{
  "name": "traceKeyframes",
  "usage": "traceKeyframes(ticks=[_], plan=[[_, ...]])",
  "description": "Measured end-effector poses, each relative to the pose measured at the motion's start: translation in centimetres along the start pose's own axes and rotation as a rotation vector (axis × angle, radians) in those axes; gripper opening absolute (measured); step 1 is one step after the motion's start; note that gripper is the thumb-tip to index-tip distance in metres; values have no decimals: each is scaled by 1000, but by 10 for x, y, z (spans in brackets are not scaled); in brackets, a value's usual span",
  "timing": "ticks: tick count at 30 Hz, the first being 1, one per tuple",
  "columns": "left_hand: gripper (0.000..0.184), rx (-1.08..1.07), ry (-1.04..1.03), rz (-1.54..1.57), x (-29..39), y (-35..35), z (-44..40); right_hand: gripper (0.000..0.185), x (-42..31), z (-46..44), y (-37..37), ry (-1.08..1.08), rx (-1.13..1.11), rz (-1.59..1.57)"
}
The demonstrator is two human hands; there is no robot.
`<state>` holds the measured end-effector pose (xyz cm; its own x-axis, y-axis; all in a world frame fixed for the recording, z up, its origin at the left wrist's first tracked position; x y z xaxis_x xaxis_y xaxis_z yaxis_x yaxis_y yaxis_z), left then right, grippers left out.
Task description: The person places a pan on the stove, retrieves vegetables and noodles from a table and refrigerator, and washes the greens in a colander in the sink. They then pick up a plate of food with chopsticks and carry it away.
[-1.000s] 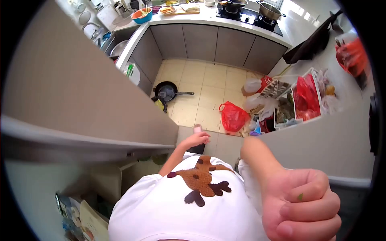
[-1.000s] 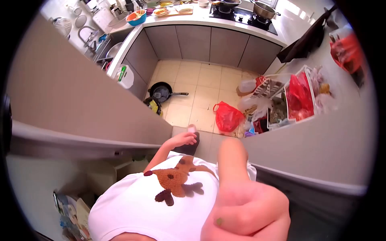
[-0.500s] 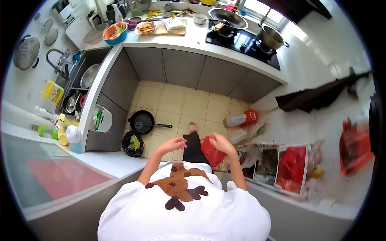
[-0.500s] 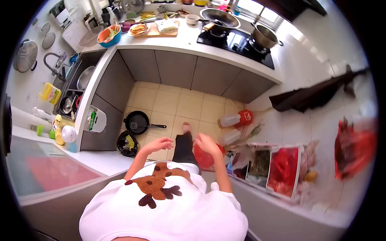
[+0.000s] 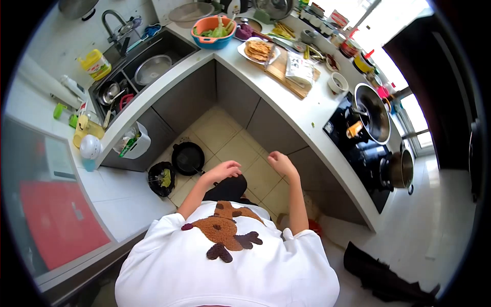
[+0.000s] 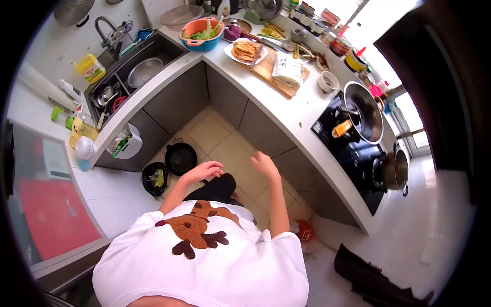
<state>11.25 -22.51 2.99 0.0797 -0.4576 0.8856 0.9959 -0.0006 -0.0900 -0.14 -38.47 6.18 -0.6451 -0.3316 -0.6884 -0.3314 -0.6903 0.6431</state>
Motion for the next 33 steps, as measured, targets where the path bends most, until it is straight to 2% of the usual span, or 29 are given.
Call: traceKeyframes(ticks=[3, 5, 8, 10, 12, 15, 16, 18, 19, 21, 22, 23, 25, 26, 28, 30, 31, 33], plan=[[27, 131, -23, 97, 2, 42, -9, 28, -59, -89, 6, 81, -63, -126], [26, 282, 20, 98, -6, 86, -9, 23, -115, -132, 14, 278, 44, -211], [27, 416, 111, 106, -28, 155, -20, 23, -187, -200, 4, 406, -44, -189], [25, 478, 103, 118, -10, 202, -31, 20, -238, -247, 12, 519, -19, -150], [24, 616, -47, 198, 27, 262, -47, 18, -291, -301, 30, 844, 175, -83], [18, 747, -173, 61, 76, 347, -84, 17, -335, -396, 58, 912, 436, 11], [17, 833, -208, -101, 100, 369, -90, 20, -343, -424, 62, 872, 539, 125], [16, 1000, -300, -417, 140, 413, -106, 28, -351, -477, 60, 793, 557, 251], [16, 1042, -312, -497, 148, 430, -117, 28, -350, -491, 56, 773, 547, 252], [17, 1064, -312, -573, 157, 452, -139, 44, -343, -516, 46, 652, 566, 403], [18, 1102, -341, -679, 167, 458, -145, 44, -341, -522, 42, 636, 559, 405], [20, 1144, -375, -787, 178, 463, -149, 53, -334, -529, 37, 559, 543, 449], [21, 1061, -322, -768, 176, 474, -168, 74, -314, -553, 30, 342, 436, 486], [22, 983, -269, -752, 170, 477, -177, 76, -301, -563, 28, 233, 387, 394], [19, 963, -320, -784, 165, 481, -180, 79, -285, -584, 13, 226, 300, 266], [14, 935, -344, -691, 163, 483, -178, 82, -285, -596, -6, 263, 214, 307], [12, 984, -298, -491, 156, 498, -173, 79, -291, -592, -19, 277, 132, 413], [11, 1085, -223, -501, 153, 526, -153, 69, -293, -584, -35, 319, -26, 524]])
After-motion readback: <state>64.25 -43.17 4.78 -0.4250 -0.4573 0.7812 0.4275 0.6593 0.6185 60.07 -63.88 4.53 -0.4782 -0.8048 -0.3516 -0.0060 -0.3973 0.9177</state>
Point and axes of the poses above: each hand's wrist, its own z-axis away from the middle knuckle, its own y-axis out of the back of the hand, x = y × z, the point moved 10 cm from there along -z, towards the middle knuckle, and after that the axes turned 6 degrees about -z, right-handed, at the moved point
